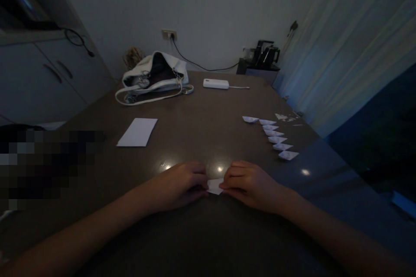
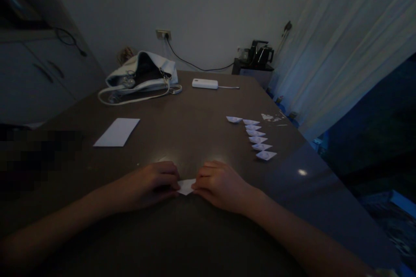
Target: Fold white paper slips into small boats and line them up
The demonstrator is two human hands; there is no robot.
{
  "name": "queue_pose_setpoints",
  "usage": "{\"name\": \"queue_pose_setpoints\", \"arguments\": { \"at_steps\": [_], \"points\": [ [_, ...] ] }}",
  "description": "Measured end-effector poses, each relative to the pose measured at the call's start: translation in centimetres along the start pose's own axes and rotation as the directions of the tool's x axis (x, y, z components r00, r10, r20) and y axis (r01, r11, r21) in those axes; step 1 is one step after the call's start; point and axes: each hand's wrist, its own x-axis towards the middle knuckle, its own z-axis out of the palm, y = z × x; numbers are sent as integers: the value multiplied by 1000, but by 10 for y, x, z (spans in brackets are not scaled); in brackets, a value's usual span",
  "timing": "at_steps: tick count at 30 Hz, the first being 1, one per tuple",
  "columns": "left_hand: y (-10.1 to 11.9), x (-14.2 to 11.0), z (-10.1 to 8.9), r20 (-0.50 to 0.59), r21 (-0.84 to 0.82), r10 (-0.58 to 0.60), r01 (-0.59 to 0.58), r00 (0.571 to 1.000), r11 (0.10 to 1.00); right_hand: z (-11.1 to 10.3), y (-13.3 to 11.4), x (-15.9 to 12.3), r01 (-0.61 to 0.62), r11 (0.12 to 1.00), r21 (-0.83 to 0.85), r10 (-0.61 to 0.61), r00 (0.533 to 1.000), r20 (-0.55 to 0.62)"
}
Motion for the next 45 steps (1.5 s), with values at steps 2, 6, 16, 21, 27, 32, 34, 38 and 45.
{"name": "queue_pose_setpoints", "arguments": {
  "at_steps": [2,6,16,21,27,32,34,38,45],
  "points": [
    [1,0,-1,10,-12,-31,31,999,999,-2,-1,0,-13,999,30,13,1000,16],
    [6,2,-3,-4,-40,-101,101,995,994,-4,-2,3,-61,991,117,60,998,16],
    [5,9,2,-11,-238,-389,376,921,896,4,-4,9,-357,856,375,389,921,-11],
    [4,8,5,-31,-204,-427,412,904,888,3,-5,12,-405,847,346,420,907,33],
    [2,11,9,-69,-231,-441,416,895,879,6,-3,12,-382,851,361,425,904,-47],
    [2,10,12,-101,-172,-263,244,959,954,9,-2,8,-214,916,339,246,968,-54],
    [3,8,11,-99,-129,-200,187,975,974,9,-4,7,-169,942,290,192,980,-54],
    [7,5,3,-62,-2,-140,140,988,990,4,-7,5,-148,984,100,150,989,-15],
    [6,-5,-27,88,253,0,-23,996,967,-22,3,-1,-118,986,-116,132,983,126]
  ]
}}
